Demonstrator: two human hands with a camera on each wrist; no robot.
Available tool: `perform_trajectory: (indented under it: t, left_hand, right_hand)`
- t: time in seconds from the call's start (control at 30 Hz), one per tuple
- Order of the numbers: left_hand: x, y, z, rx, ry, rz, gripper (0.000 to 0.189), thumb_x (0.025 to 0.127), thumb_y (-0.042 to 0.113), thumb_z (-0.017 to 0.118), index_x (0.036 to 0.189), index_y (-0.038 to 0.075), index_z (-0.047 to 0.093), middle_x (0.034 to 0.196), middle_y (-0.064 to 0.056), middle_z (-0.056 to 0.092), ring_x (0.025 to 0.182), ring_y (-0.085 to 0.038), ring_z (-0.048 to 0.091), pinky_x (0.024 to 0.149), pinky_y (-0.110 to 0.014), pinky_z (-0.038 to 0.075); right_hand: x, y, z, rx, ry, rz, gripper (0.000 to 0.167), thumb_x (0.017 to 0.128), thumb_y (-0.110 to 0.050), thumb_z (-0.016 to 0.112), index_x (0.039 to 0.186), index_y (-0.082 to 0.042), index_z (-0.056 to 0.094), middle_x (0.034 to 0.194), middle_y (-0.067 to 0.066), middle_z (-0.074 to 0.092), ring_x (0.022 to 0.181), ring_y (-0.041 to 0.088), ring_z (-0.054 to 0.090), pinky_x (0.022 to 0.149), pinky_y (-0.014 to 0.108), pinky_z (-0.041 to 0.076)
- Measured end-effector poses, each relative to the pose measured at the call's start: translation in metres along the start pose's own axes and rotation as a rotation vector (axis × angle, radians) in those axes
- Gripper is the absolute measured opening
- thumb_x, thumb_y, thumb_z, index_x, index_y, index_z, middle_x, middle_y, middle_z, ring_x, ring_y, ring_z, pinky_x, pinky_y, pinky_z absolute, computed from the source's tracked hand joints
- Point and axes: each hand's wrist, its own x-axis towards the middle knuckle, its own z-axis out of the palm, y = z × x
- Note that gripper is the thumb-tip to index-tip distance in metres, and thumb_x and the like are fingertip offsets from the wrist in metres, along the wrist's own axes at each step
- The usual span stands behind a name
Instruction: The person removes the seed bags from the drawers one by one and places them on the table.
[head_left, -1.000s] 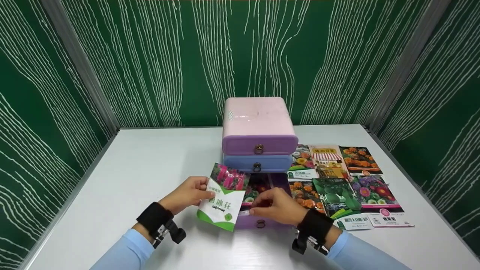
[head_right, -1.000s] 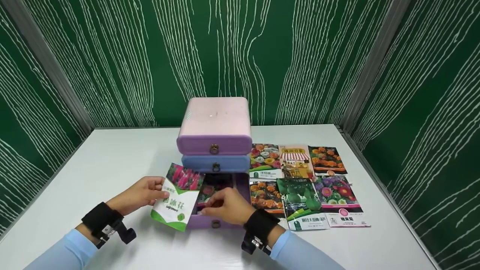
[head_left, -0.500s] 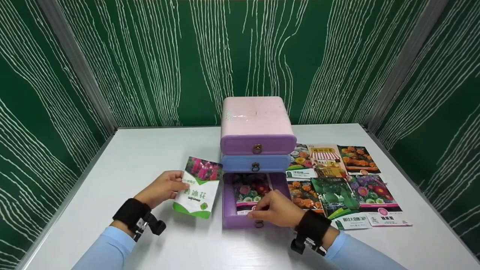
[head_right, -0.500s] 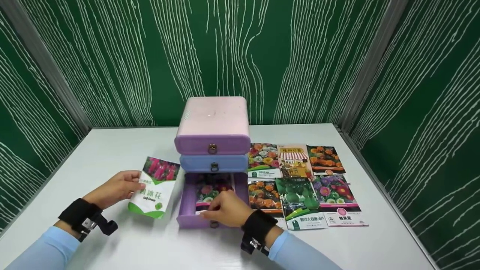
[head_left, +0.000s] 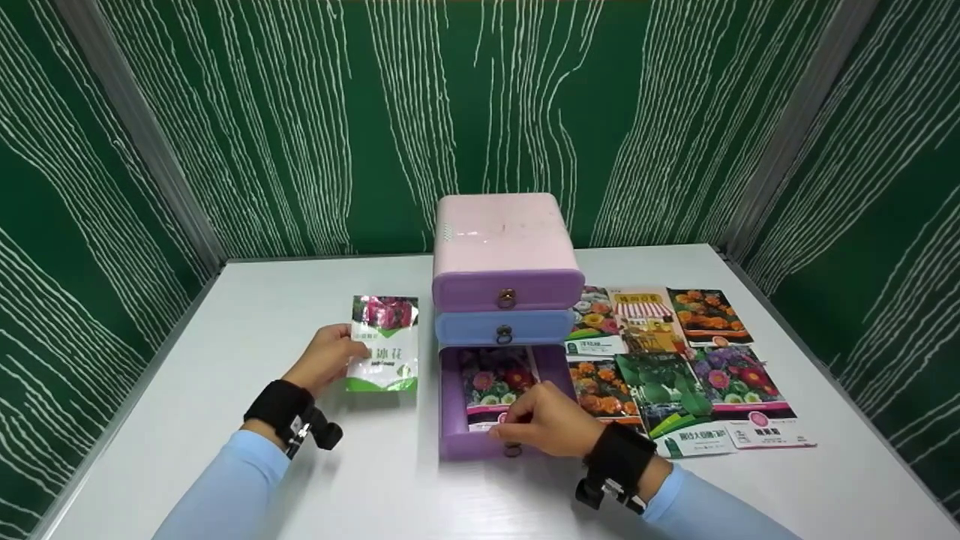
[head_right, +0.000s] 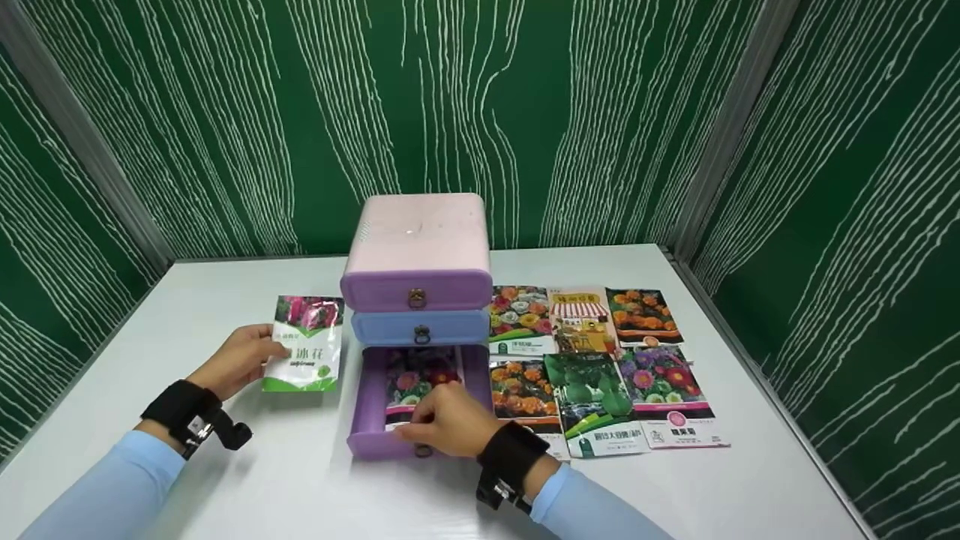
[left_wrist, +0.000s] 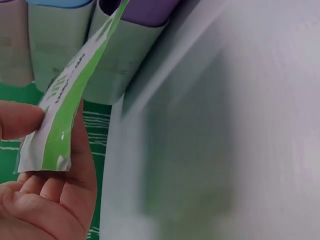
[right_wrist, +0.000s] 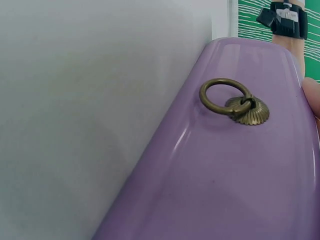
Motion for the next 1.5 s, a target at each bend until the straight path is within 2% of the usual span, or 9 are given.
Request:
perform_trajectory:
  t: [0.2, 0.63, 0.77, 0.87, 1.0, 1.03, 1.13, 1.3, 1.5]
  left_hand:
    - [0.020, 0.005, 0.006, 0.025, 0.068, 0.018, 0.043, 0.096, -0.002, 0.059, 0.137, -0.013, 0.057, 0.120, -0.016, 0.074, 0.094, -0.014, 0.071, 0.079, -0.023, 0.060]
    - [0.055, 0.010, 0.020, 0.216, 0.191, 0.117, 0.037, 0.094, -0.002, 0.059, 0.127, -0.016, 0.069, 0.114, -0.022, 0.076, 0.087, -0.016, 0.063, 0.072, -0.023, 0.051]
    - [0.064, 0.006, 0.020, 0.279, 0.206, 0.113, 0.033, 0.092, 0.000, 0.059, 0.119, -0.014, 0.072, 0.099, -0.014, 0.074, 0.079, -0.017, 0.058, 0.066, -0.025, 0.048]
    - [0.071, 0.003, 0.020, 0.332, 0.205, 0.097, 0.019, 0.093, 0.001, 0.057, 0.103, -0.012, 0.066, 0.086, -0.008, 0.061, 0.073, -0.018, 0.049, 0.066, -0.029, 0.043]
    - [0.079, -0.003, 0.019, 0.399, 0.180, 0.075, 0.041, 0.093, 0.002, 0.052, 0.126, -0.022, 0.057, 0.111, -0.030, 0.061, 0.088, -0.029, 0.050, 0.085, -0.039, 0.046]
    - [0.081, -0.004, 0.019, 0.403, 0.172, 0.068, 0.052, 0.093, 0.002, 0.051, 0.138, -0.024, 0.052, 0.126, -0.037, 0.060, 0.096, -0.033, 0.052, 0.093, -0.043, 0.047]
    - [0.084, -0.006, 0.019, 0.413, 0.160, 0.053, 0.070, 0.093, 0.002, 0.048, 0.155, -0.026, 0.033, 0.158, -0.046, 0.040, 0.124, -0.045, 0.052, 0.118, -0.053, 0.045]
    - [0.086, -0.005, 0.023, 0.437, 0.176, 0.022, 0.070, 0.097, 0.004, 0.051, 0.158, -0.023, 0.031, 0.165, -0.042, 0.036, 0.149, -0.051, 0.045, 0.127, -0.059, 0.039]
    - [0.097, -0.010, 0.026, 0.543, 0.260, 0.003, 0.061, 0.099, 0.008, 0.059, 0.152, -0.020, 0.045, 0.154, -0.041, 0.052, 0.141, -0.050, 0.056, 0.118, -0.057, 0.049]
  right_hand:
    - [0.000, 0.001, 0.001, -0.001, 0.000, -0.007, 0.033, 0.100, -0.019, 0.080, 0.072, -0.002, 0.079, 0.057, 0.006, 0.058, 0.050, -0.005, 0.029, 0.054, 0.017, 0.024]
    - [0.001, -0.001, 0.004, 0.019, -0.015, 0.008, 0.032, 0.101, -0.026, 0.080, 0.077, -0.004, 0.083, 0.064, 0.020, 0.068, 0.050, -0.005, 0.033, 0.053, 0.017, 0.025]
    - [0.002, -0.003, 0.003, 0.014, -0.021, 0.020, 0.031, 0.101, -0.027, 0.079, 0.080, -0.006, 0.084, 0.064, 0.018, 0.068, 0.051, -0.005, 0.033, 0.053, 0.018, 0.025]
    - [0.003, -0.003, 0.003, 0.006, -0.024, 0.026, 0.032, 0.102, -0.028, 0.079, 0.080, -0.006, 0.084, 0.063, 0.015, 0.066, 0.051, -0.004, 0.033, 0.054, 0.018, 0.025]
    - [0.002, -0.003, 0.002, -0.003, -0.020, 0.008, 0.033, 0.102, -0.026, 0.078, 0.078, -0.004, 0.083, 0.061, 0.011, 0.064, 0.051, -0.005, 0.033, 0.054, 0.017, 0.025]
    - [0.002, -0.003, 0.002, -0.004, -0.020, 0.004, 0.034, 0.102, -0.026, 0.078, 0.078, -0.003, 0.082, 0.061, 0.011, 0.062, 0.051, -0.005, 0.033, 0.054, 0.017, 0.025]
    - [0.001, -0.003, 0.002, -0.008, -0.016, 0.007, 0.034, 0.102, -0.026, 0.078, 0.077, -0.003, 0.081, 0.060, 0.009, 0.061, 0.051, -0.005, 0.032, 0.055, 0.017, 0.024]
    - [0.000, -0.002, 0.001, -0.009, -0.004, 0.018, 0.033, 0.101, -0.026, 0.079, 0.077, -0.004, 0.082, 0.061, 0.009, 0.064, 0.051, -0.004, 0.031, 0.054, 0.017, 0.024]
    - [-0.001, -0.001, 0.001, -0.008, 0.012, 0.012, 0.034, 0.101, -0.026, 0.080, 0.074, -0.004, 0.081, 0.061, 0.009, 0.064, 0.051, -0.005, 0.031, 0.053, 0.017, 0.024]
